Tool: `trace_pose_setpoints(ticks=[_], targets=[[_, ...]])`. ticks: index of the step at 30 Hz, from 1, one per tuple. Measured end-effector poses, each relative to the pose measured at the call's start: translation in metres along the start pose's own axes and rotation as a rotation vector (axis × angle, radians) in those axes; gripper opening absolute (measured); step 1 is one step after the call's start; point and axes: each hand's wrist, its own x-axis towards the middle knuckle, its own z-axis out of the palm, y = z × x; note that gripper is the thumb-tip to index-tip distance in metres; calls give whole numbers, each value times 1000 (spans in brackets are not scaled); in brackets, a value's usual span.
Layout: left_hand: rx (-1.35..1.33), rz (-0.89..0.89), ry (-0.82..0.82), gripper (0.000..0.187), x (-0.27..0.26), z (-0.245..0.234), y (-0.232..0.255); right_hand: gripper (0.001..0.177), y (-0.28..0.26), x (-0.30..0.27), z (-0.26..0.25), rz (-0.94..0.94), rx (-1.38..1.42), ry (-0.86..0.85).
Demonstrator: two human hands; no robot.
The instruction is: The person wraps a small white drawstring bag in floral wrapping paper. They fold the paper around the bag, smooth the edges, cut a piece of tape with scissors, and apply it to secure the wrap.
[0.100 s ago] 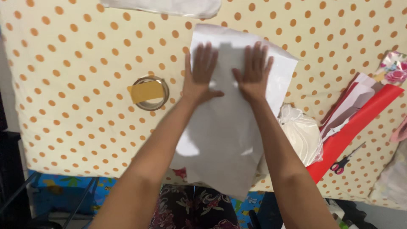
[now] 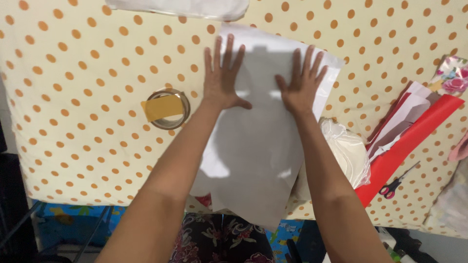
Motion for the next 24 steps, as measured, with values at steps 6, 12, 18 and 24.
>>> trace_pose_setpoints(ticks=[6, 12, 18, 24], targets=[[-64, -20, -39, 159, 3, -16, 1, 94, -8, 10, -25, 39, 31, -3], [-99, 201, 442, 89, 42, 1, -4, 99, -6, 30, -53, -24, 97, 43], [117, 173, 286, 28, 77, -32, -5, 31, 36, 63, -86, -269, -28, -94], [142, 408, 640, 12, 86, -126, -1, 18, 55, 81, -184, -384, 95, 142]])
